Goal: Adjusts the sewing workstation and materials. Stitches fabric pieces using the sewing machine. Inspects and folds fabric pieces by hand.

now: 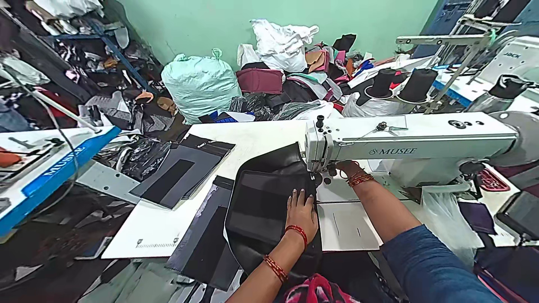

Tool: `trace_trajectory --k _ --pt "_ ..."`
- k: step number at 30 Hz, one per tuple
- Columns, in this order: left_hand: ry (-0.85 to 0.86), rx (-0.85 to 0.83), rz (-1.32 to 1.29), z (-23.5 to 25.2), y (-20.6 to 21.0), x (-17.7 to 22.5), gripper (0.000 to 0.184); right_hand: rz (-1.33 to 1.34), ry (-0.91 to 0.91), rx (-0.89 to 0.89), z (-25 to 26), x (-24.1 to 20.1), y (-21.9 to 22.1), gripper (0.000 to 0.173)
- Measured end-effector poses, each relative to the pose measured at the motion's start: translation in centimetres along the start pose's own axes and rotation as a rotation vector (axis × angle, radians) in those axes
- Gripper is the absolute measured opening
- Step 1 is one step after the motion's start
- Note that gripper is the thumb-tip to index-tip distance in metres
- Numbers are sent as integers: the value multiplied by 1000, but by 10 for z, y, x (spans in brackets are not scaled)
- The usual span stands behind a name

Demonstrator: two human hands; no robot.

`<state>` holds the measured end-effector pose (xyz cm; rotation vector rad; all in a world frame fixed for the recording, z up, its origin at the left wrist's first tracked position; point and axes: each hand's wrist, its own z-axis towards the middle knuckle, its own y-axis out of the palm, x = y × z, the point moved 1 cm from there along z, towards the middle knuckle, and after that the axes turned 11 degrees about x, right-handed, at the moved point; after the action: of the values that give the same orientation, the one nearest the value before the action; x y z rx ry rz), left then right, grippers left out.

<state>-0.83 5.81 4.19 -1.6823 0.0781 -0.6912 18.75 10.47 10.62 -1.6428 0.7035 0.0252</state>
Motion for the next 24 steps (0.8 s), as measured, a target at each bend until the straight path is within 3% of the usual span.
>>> trace_trajectory --k 5,9,13,16,19,24 --pt "16 -132 -7 3 -17 -1 47 -96 28 190 8 28 17 37" --pt "78 -176 -23 7 -35 -12 50 78 -74 441 -2 43 17 43" --pt "187 -186 -9 4 -33 -24 47 233 -174 558 -30 45 24 37" --pt "236 -129 -8 2 -23 -32 47 342 -394 481 -80 57 56 21" --pt "252 -82 2 0 -13 -34 49 385 -699 489 -140 63 101 19" --pt "256 -47 18 -1 -10 -33 49 175 -857 578 -189 60 156 25"
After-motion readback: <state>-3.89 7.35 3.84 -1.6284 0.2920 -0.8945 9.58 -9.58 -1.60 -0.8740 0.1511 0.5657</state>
